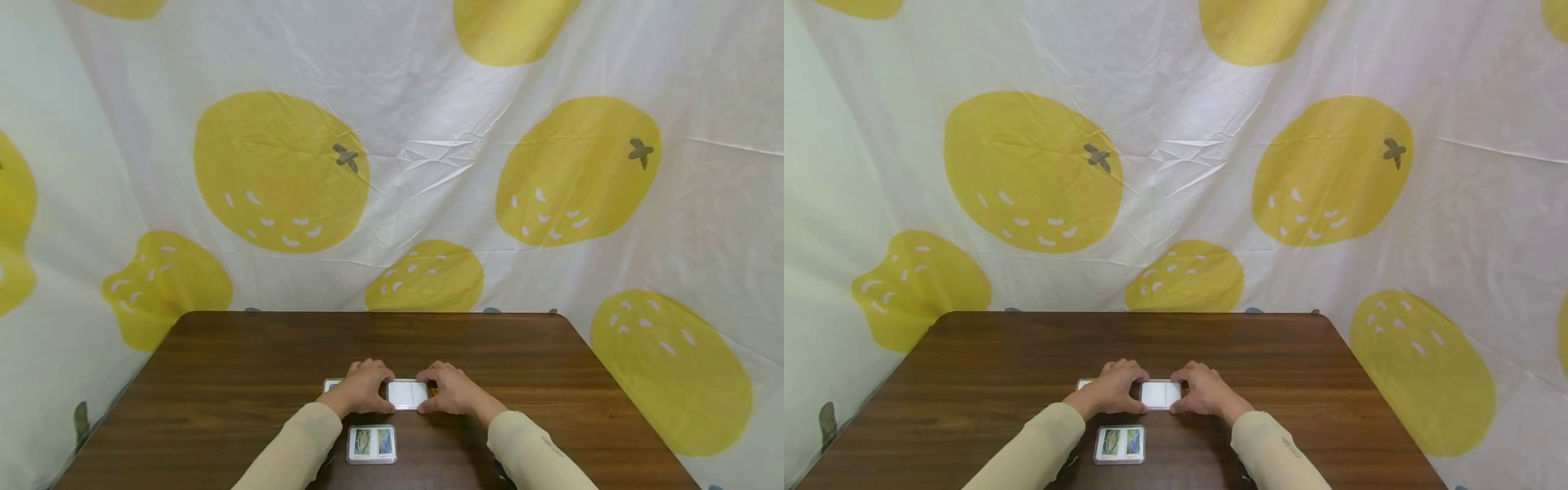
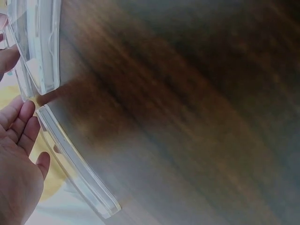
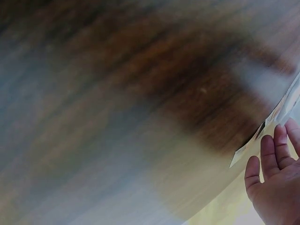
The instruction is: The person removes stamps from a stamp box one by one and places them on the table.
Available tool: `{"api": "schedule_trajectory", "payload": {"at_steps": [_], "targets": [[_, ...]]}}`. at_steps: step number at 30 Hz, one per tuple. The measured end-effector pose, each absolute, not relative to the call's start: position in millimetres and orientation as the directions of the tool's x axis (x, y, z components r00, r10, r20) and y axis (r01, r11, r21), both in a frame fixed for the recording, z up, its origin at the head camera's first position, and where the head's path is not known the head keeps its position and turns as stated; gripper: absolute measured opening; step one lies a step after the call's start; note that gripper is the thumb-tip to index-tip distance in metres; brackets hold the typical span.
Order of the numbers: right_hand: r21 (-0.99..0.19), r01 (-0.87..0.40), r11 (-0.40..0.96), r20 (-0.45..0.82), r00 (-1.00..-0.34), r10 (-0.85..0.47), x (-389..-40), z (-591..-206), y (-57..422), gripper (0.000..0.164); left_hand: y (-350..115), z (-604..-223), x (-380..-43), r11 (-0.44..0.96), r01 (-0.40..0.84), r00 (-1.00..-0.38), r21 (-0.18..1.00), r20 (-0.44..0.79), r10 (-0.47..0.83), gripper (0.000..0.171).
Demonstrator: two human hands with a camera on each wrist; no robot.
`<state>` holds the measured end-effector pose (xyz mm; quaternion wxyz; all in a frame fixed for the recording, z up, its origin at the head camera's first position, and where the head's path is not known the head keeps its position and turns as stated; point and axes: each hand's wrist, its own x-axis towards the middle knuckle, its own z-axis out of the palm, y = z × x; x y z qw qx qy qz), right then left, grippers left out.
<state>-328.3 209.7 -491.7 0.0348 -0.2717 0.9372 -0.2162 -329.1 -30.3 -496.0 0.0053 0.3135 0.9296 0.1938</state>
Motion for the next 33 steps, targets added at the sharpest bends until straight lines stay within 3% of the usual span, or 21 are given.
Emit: {"api": "schedule_trajectory", "payload": {"at_steps": [19, 33], "targets": [[-0.345, -0.513, 0.786, 0.051, -0.846, -0.53, -329.0, -490.7, 208.2, 0.056, -29.6, -496.0, -331.5, 0.735, 0.585, -0.798, 0.343, 0.082, 0.597, 0.053], [-0.337, -0.478, 0.811, 0.007, -0.863, -0.506, -330.5, -484.8, 203.5, 0.054, -28.1, -491.0, -327.6, 0.77, 0.535, -0.828, 0.348, 0.035, 0.559, 0.056]]}}
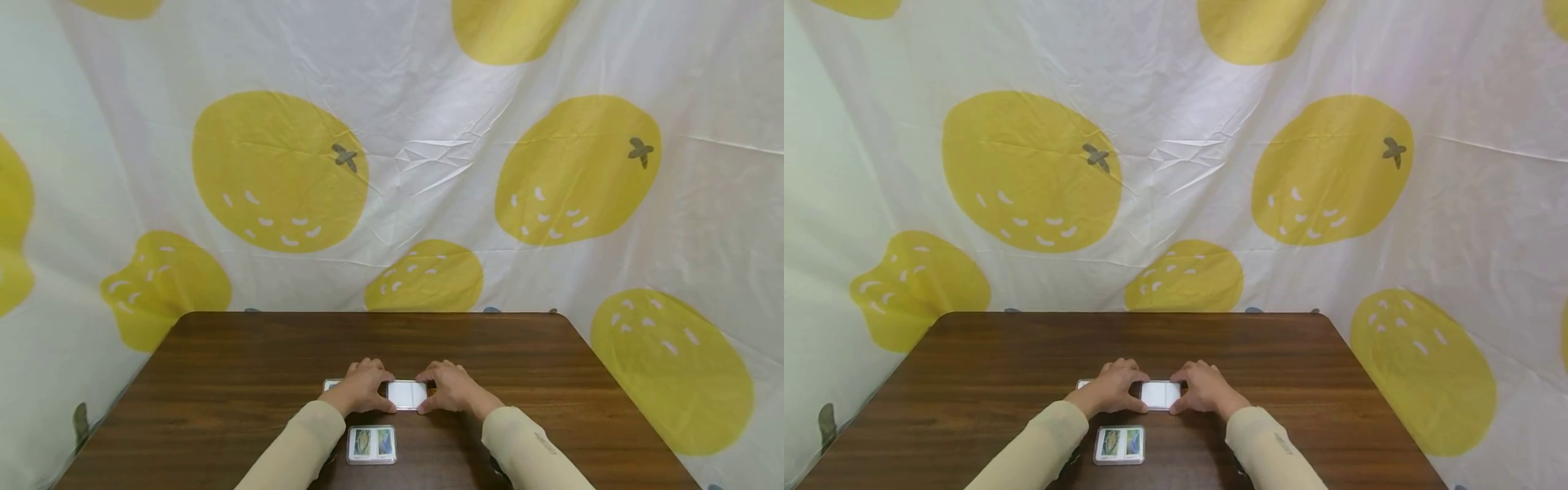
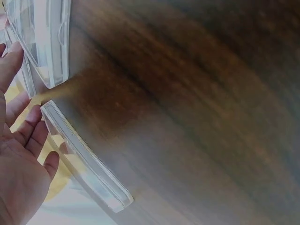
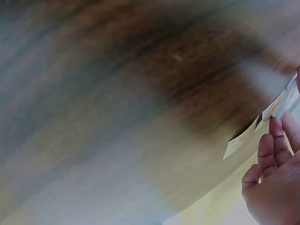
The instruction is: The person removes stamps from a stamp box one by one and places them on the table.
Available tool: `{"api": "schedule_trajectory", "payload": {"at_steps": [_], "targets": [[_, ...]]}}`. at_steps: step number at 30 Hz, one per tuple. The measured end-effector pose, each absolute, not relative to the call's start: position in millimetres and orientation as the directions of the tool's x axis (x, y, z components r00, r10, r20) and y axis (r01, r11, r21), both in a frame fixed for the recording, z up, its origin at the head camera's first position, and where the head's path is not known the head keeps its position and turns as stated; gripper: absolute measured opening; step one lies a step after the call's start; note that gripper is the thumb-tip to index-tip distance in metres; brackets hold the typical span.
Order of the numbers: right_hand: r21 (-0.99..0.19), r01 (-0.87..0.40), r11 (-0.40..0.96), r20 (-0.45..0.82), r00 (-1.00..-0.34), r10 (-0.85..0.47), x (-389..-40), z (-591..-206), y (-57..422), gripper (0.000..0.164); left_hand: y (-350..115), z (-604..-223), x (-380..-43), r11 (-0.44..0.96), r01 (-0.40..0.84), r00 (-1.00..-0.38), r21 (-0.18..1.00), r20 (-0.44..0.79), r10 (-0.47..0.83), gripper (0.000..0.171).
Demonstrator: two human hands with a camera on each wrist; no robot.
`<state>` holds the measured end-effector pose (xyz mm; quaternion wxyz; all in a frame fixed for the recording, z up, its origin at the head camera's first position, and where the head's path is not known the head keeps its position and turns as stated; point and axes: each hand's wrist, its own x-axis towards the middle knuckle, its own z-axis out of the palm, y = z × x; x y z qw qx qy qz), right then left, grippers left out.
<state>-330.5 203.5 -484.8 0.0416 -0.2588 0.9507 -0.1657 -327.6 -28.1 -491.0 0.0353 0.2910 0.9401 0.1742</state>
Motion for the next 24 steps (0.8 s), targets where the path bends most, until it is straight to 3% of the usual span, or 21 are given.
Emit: {"api": "schedule_trajectory", "payload": {"at_steps": [19, 24], "targets": [[-0.279, -0.491, 0.826, -0.005, -0.859, -0.512, -328.2, -483.3, 199.0, 0.054, -23.6, -487.9, -328.6, 0.809, 0.516, -0.837, 0.281, -0.034, 0.546, 0.059], [-0.27, -0.482, 0.834, -0.009, -0.864, -0.503, -329.0, -483.6, 200.7, 0.065, -24.4, -488.6, -329.1, 0.805, 0.515, -0.838, 0.295, -0.024, 0.545, 0.065]]}}
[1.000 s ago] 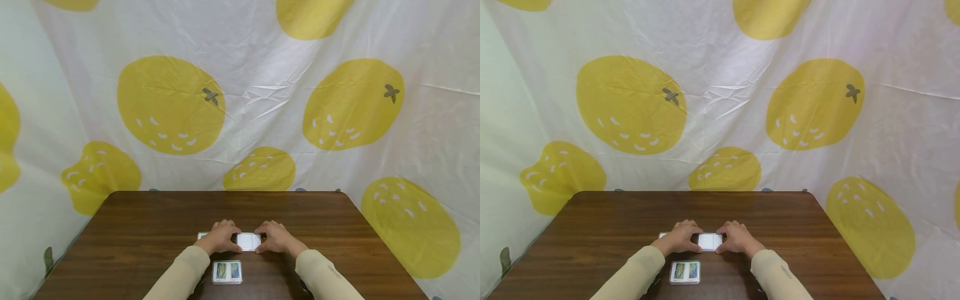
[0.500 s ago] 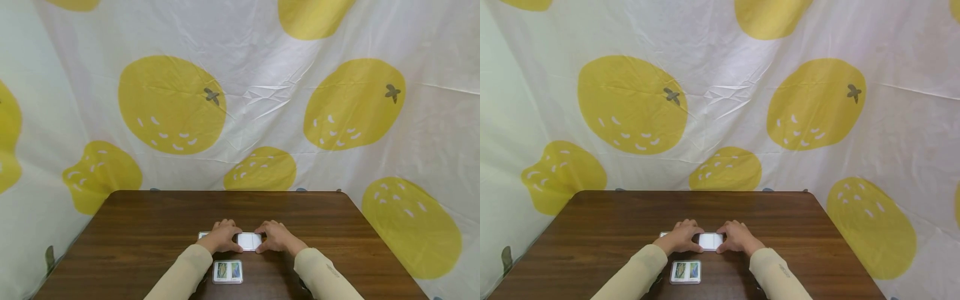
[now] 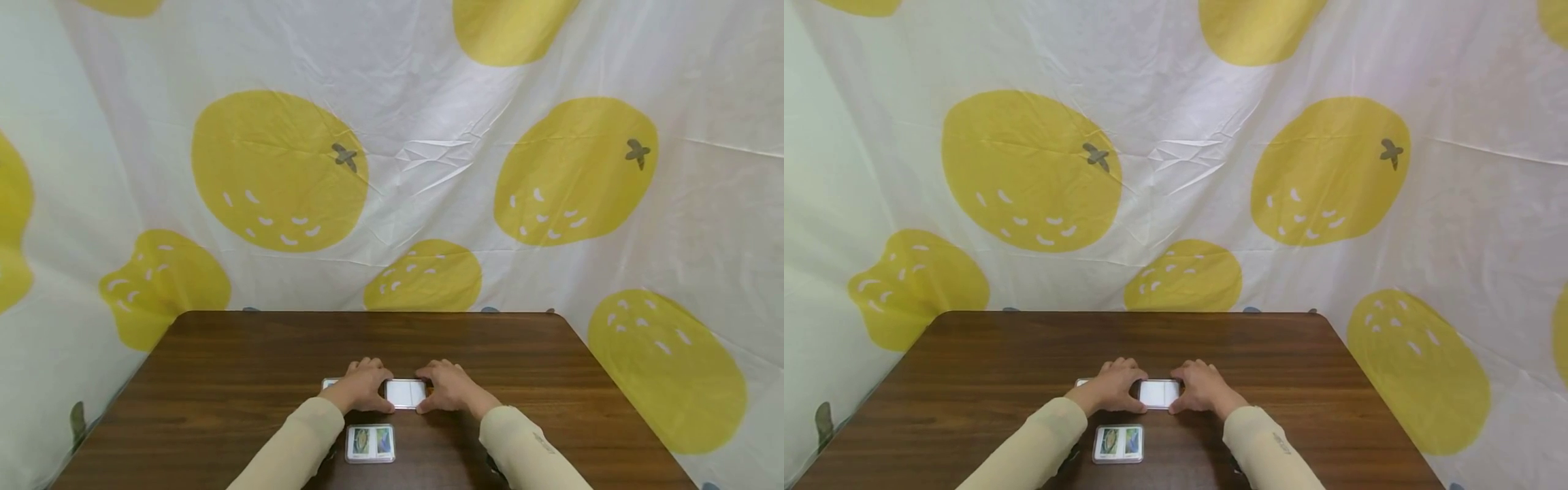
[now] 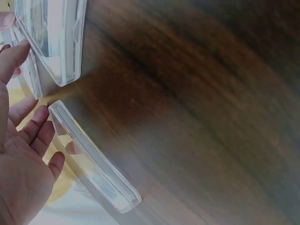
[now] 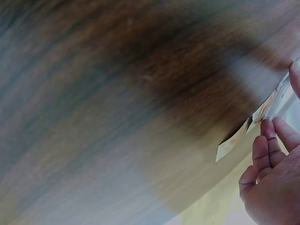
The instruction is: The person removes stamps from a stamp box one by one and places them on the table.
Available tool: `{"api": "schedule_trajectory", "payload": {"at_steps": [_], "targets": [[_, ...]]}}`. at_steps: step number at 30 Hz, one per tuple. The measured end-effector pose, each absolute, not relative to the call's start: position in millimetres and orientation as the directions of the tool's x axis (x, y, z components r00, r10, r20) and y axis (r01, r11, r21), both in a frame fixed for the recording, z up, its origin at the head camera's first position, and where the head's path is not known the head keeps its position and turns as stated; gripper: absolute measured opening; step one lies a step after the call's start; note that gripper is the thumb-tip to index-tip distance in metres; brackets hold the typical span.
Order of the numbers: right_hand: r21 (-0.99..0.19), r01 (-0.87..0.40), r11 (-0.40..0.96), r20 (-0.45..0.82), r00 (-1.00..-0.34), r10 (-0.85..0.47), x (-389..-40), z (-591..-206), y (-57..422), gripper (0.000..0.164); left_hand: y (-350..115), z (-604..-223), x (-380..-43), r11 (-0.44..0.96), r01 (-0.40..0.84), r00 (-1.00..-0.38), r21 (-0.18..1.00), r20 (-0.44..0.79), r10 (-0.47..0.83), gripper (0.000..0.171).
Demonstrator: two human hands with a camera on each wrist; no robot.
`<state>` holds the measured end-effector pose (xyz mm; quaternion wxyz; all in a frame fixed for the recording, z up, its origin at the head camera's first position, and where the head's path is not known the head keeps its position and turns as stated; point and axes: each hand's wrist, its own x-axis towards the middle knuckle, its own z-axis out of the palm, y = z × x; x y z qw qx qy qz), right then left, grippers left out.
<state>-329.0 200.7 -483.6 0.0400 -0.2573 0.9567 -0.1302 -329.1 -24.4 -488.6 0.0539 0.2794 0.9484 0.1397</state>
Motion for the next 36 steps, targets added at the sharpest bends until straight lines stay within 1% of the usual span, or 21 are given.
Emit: {"api": "schedule_trajectory", "payload": {"at_steps": [3, 7, 18, 28, 36], "targets": [[-0.282, -0.474, 0.834, -0.006, -0.868, -0.496, -329, -482, 202, 0.072, -25, -489, -329, 0.802, 0.516, -0.838, 0.301, -0.015, 0.545, 0.073], [-0.333, -0.468, 0.819, 0.015, -0.871, -0.492, -327, -477, 203, 0.071, -29, -487, -329, 0.795, 0.511, -0.841, 0.327, -0.003, 0.542, 0.078], [-0.406, -0.455, 0.793, 0.097, -0.884, -0.458, -319, -476, 202, 0.051, -47, -485, -328, 0.754, 0.52, -0.837, 0.4, 0.065, 0.543, 0.069], [-0.438, -0.48, 0.761, 0.188, -0.876, -0.445, -308, -475, 201, 0.044, -57, -477, -321, 0.735, 0.543, -0.829, 0.406, 0.119, 0.547, 0.064], [-0.451, -0.486, 0.748, 0.234, -0.874, -0.427, -292, -475, 197, 0.037, -66, -468, -311, 0.688, 0.551, -0.819, 0.473, 0.15, 0.554, 0.064]]}}
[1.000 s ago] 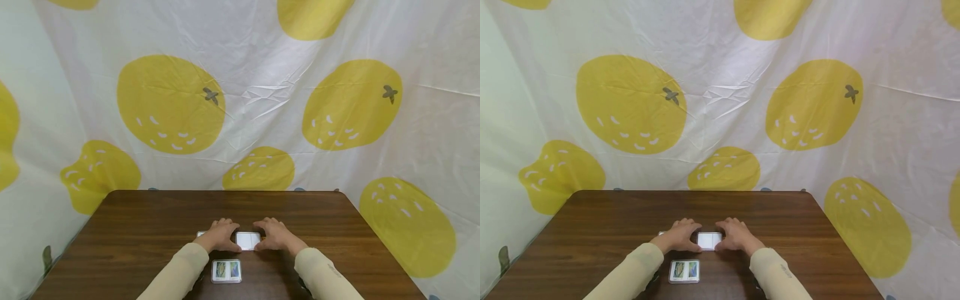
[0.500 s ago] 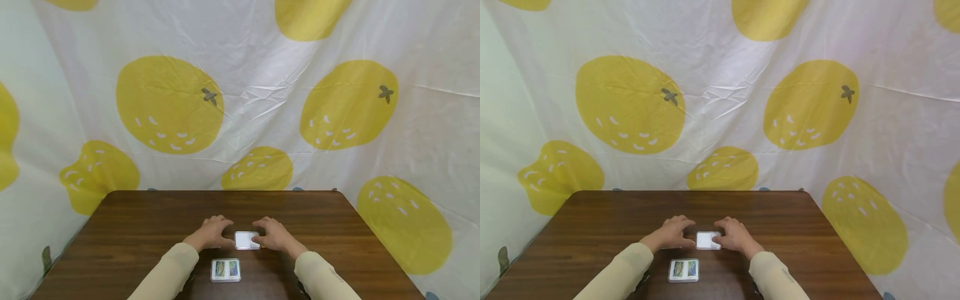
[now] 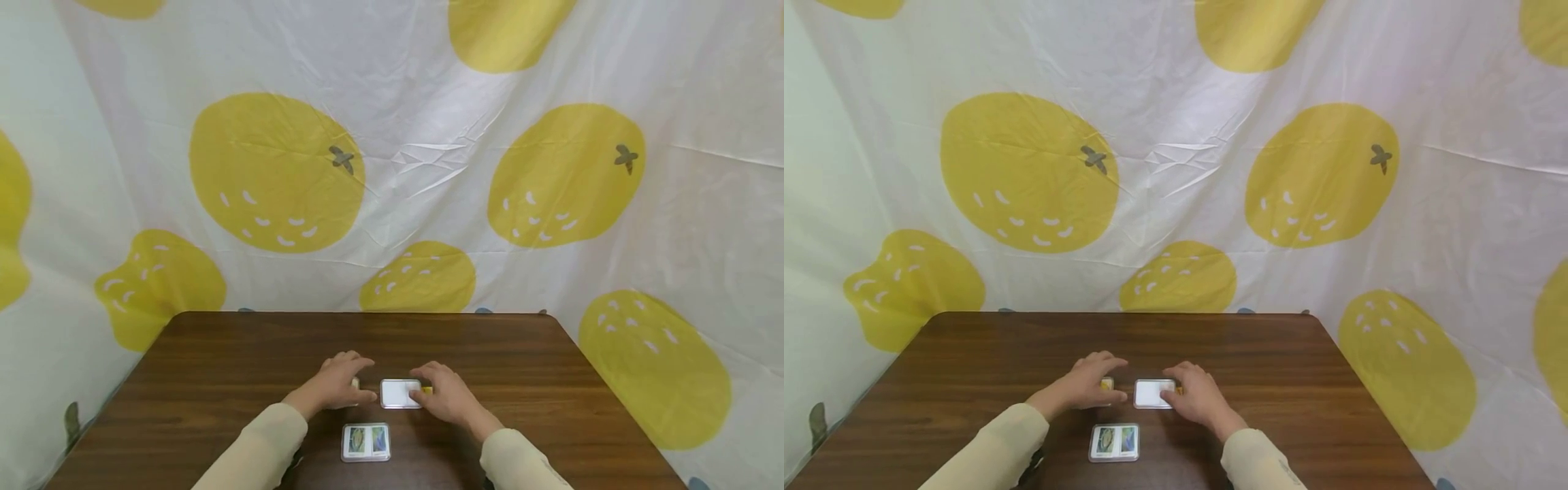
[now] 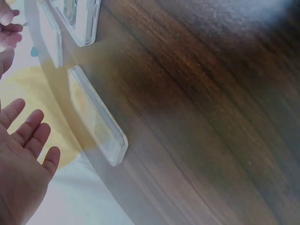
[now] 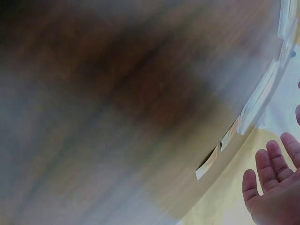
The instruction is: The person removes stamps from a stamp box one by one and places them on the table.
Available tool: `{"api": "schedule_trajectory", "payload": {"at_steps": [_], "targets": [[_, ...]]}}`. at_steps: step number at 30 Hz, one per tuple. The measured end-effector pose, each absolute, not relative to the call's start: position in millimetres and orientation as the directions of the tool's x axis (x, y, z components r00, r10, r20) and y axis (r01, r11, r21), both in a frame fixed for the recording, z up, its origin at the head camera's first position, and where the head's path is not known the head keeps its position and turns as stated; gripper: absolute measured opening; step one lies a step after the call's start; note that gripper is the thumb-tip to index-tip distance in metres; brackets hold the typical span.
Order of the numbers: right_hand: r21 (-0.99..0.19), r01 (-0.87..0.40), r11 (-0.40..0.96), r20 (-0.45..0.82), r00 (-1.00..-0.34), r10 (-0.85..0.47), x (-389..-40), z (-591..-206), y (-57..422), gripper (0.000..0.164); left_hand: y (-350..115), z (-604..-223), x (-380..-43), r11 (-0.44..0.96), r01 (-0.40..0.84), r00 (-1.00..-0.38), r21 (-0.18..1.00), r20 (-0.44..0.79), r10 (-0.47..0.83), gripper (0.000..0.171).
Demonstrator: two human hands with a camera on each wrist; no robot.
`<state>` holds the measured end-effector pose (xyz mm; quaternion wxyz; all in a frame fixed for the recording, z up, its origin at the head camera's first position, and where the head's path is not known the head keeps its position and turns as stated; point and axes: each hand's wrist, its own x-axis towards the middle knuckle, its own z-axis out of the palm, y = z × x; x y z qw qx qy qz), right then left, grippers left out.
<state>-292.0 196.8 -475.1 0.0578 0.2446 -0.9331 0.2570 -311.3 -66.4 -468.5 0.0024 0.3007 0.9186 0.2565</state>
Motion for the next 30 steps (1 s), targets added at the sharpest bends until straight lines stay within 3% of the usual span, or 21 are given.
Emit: {"api": "schedule_trajectory", "payload": {"at_steps": [15, 30], "targets": [[-0.417, -0.503, 0.757, 0.27, -0.864, -0.425, -270, -477, 194, 0.033, -88, -467, -292, 0.648, 0.513, -0.841, 0.563, 0.181, 0.509, 0.066], [-0.383, -0.562, 0.733, 0.308, -0.826, -0.472, -253, -481, 186, 0.033, -102, -475, -269, 0.589, 0.549, -0.814, 0.593, 0.221, 0.536, 0.064]]}}
